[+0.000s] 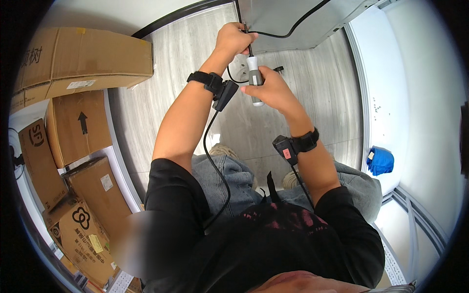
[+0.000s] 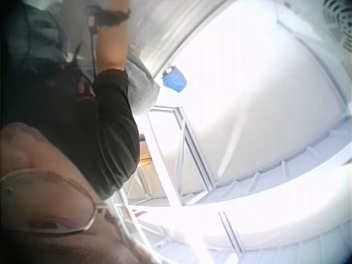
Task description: The person uses a screwdriver to remove screws from the back panel of a large appliance. After removing the panel, they use a blue cloth to wipe the interior components.
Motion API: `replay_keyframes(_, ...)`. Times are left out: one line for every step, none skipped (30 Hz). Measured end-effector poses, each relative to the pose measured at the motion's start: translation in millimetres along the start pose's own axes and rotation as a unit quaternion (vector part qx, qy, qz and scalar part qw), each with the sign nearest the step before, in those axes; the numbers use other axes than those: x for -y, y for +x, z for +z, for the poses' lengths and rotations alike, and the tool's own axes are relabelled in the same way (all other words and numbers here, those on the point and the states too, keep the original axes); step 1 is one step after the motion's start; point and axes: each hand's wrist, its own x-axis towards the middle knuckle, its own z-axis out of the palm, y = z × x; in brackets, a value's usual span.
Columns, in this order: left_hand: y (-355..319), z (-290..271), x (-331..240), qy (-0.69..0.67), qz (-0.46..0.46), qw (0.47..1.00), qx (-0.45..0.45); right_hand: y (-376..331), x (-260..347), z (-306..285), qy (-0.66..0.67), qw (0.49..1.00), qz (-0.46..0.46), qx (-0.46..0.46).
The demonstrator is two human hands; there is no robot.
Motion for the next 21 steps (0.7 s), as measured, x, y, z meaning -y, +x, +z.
replay_keyframes(1.2,0.7,1.0,-0.016,-0.002,1.0,0.002,1.1,3.2,-2.4,-0.009,1.0,0.016,0.018)
replay_keyframes(2.7,0.3,0.8,-0.031,-0.004,1.0,0.004,1.9,5.8,-3.8,-0.018,0.999,0.031,0.035)
replay_keyframes(3.6,0.0,0.9,-0.046,-0.005,0.999,0.005,1.5,4.3,-5.3,0.064,0.996,0.04,0.05)
replay_keyframes(3.9,0.1,1.3,-0.053,-0.01,0.998,0.008,0.1,0.8,-7.8,0.145,0.986,0.049,0.065)
replay_keyframes(3.8,0.5,1.6,-0.061,-0.015,0.998,0.011,-1.1,0.5,-9.7,0.225,0.969,0.058,0.08)
replay_keyframes(3.9,0.6,1.7,-0.068,-0.021,0.997,0.014,-3.4,1.7,-10.8,0.229,0.97,0.046,0.072)
replay_keyframes(4.1,-0.3,1.9,-0.072,-0.022,0.997,0.017,-7.0,4.7,-12.5,0.232,0.97,0.035,0.064)
replay_keyframes(3.3,-0.5,1.6,-0.076,-0.024,0.997,0.022,-9.5,6.5,-13.9,0.236,0.97,0.025,0.055)
replay_keyframes(2.8,-0.8,1.1,-0.08,-0.026,0.996,0.027,-8.7,6.5,-14.3,0.203,0.977,0.027,0.064)
replay_keyframes(2.8,-1.2,0.0,-0.085,-0.029,0.995,0.035,-7.0,6.6,-14.3,0.17,0.982,0.029,0.074)
replay_keyframes(2.1,-2.1,-2.0,-0.091,-0.033,0.994,0.043,-5.6,6.8,-14.2,0.136,0.987,0.031,0.084)
replay_keyframes(1.8,-2.2,-2.8,-0.096,-0.037,0.993,0.051,-3.6,5.4,-13.4,0.117,0.989,0.025,0.084)
replay_keyframes(2.4,-1.3,-2.4,-0.096,-0.037,0.993,0.056,-1.2,2.5,-11.8,0.099,0.991,0.02,0.084)
replay_keyframes(3.4,-1.5,-1.8,-0.095,-0.037,0.993,0.06,0.6,0.7,-10.0,0.08,0.993,0.013,0.086)
replay_keyframes(3.9,-1.6,-1.1,-0.095,-0.036,0.993,0.063,1.0,-0.5,-8.9,0.127,0.988,0.02,0.086)
replay_keyframes(3.9,-1.2,-0.1,-0.095,-0.036,0.993,0.062,0.8,-1.6,-8.1,0.174,0.981,0.027,0.085)
replay_keyframes(3.6,-0.3,0.2,-0.095,-0.036,0.993,0.061,0.2,-1.8,-8.2,0.219,0.971,0.035,0.083)
replay_keyframes(3.5,0.1,0.5,-0.096,-0.035,0.993,0.06,-1.0,-0.7,-9.5,0.233,0.968,0.042,0.084)
replay_keyframes(3.5,-0.4,0.7,-0.1,-0.036,0.993,0.059,-3.0,2.1,-11.5,0.247,0.964,0.049,0.085)
replay_keyframes(3.1,-0.9,0.1,-0.103,-0.038,0.992,0.058,-4.8,4.1,-12.9,0.262,0.96,0.056,0.085)
replay_keyframes(2.6,-1.2,-0.3,-0.107,-0.039,0.992,0.058,-6.0,5.4,-12.4,0.231,0.969,0.041,0.077)
